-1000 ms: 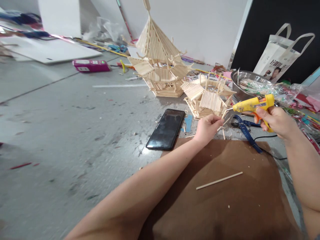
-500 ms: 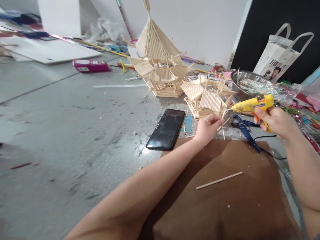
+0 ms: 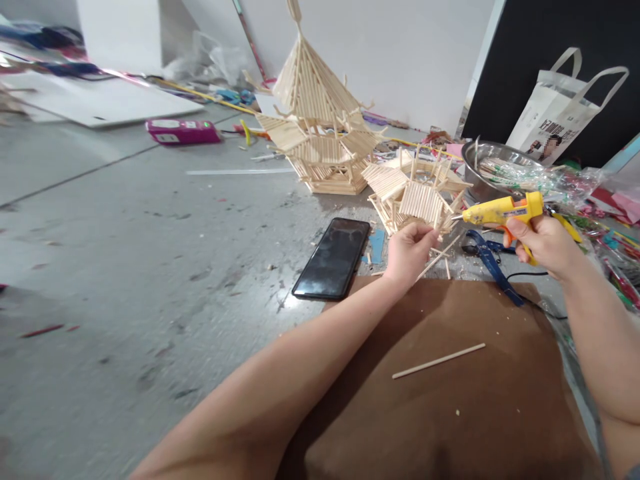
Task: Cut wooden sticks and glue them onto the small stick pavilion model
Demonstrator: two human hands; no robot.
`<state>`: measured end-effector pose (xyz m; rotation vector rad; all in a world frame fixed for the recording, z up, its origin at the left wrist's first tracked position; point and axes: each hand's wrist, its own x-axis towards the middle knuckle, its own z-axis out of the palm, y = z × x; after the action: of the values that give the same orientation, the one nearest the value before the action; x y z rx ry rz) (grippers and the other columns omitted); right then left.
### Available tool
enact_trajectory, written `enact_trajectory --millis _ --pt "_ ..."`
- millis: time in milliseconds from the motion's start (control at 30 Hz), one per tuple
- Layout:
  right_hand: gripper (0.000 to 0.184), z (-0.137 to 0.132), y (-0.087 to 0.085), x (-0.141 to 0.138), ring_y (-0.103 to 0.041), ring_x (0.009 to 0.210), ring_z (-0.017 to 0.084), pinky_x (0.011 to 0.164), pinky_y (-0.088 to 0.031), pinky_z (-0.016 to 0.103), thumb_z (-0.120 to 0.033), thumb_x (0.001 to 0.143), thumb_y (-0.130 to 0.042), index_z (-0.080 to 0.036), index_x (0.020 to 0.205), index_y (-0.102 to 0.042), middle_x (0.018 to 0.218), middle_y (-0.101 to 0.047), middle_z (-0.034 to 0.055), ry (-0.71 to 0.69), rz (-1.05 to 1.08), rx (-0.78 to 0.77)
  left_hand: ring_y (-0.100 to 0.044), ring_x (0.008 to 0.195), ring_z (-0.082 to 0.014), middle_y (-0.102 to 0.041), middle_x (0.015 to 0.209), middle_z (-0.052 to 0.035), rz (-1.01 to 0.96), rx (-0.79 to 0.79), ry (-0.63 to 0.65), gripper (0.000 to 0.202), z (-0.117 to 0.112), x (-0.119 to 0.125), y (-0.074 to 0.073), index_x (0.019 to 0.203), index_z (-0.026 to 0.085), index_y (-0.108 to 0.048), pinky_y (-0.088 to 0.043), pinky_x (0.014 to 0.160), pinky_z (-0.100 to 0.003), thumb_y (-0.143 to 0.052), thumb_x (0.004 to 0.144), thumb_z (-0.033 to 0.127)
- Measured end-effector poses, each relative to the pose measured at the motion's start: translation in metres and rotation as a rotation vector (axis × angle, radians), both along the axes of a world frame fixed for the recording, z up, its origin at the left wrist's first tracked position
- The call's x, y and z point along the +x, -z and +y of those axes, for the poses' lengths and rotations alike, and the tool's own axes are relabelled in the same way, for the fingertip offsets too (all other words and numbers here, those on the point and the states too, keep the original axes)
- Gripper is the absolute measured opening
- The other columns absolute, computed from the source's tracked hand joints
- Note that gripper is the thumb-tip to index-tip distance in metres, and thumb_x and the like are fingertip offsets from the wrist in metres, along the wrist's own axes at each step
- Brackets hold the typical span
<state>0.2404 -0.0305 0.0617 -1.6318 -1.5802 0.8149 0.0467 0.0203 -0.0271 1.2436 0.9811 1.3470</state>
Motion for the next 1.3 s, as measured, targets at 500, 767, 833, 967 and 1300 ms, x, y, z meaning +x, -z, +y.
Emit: enact_trajectory --millis 500,767,833,967,1300 --pt "0.048 0.012 0.015 -0.009 -0.047 0.046 0.009 0.043 -0.033 0.023 -0.062 0.072 -0.044 -0.015 0.076 -0.056 0.065 -0.059 0.0038 0.022 -0.277 0.126 -0.041 0.035 -0.0025 -0.056 0.051 0.0023 -0.035 -0.028 -0.048 0.019 0.003 -0.001 0.002 0.067 0.014 -0.057 -0.032 0.035 -0.016 -0.06 0.068 0.034" --pt "0.047 0.017 0.018 -0.008 -0.051 0.051 0.013 0.047 -0.036 0.024 -0.062 0.072 -0.045 -0.017 0.074 -0.056 0.062 -0.059 0.0032 0.024 -0.284 0.135 -0.04 0.035 -0.0024 -0.055 0.051 0.0027 -0.031 -0.033 -0.042 0.018 0.002 -0.001 -0.001 0.065 0.014 -0.057 -0.032 0.035 -0.016 -0.06 0.069 0.031" --pt "0.046 0.016 0.017 -0.009 -0.051 0.051 0.013 0.046 -0.035 0.024 -0.062 0.072 -0.044 -0.017 0.072 -0.055 0.061 -0.058 0.0033 0.023 -0.29 0.129 -0.04 0.035 -0.0024 -0.055 0.051 0.0026 -0.026 -0.037 -0.041 0.018 0.002 -0.001 -0.001 0.065 0.014 -0.056 -0.032 0.034 -0.016 -0.06 0.069 0.031" --pt "0.045 0.015 0.016 -0.01 -0.05 0.05 0.012 0.045 -0.034 0.023 -0.062 0.073 -0.043 -0.018 0.07 -0.054 0.061 -0.058 0.0034 0.017 -0.298 0.133 -0.04 0.035 -0.0027 -0.056 0.051 0.0026 -0.021 -0.042 -0.038 0.018 0.001 -0.001 -0.001 0.065 0.014 -0.056 -0.032 0.035 -0.016 -0.06 0.068 0.031" --pt "0.045 0.017 0.016 -0.012 -0.048 0.049 0.011 0.046 -0.033 0.024 -0.062 0.073 -0.042 -0.018 0.07 -0.052 0.059 -0.056 0.0023 0.023 -0.296 0.118 -0.04 0.035 -0.0029 -0.055 0.051 0.0026 -0.028 -0.045 -0.028 0.018 0.003 -0.001 0.002 0.065 0.015 -0.057 -0.032 0.035 -0.018 -0.061 0.068 0.032"
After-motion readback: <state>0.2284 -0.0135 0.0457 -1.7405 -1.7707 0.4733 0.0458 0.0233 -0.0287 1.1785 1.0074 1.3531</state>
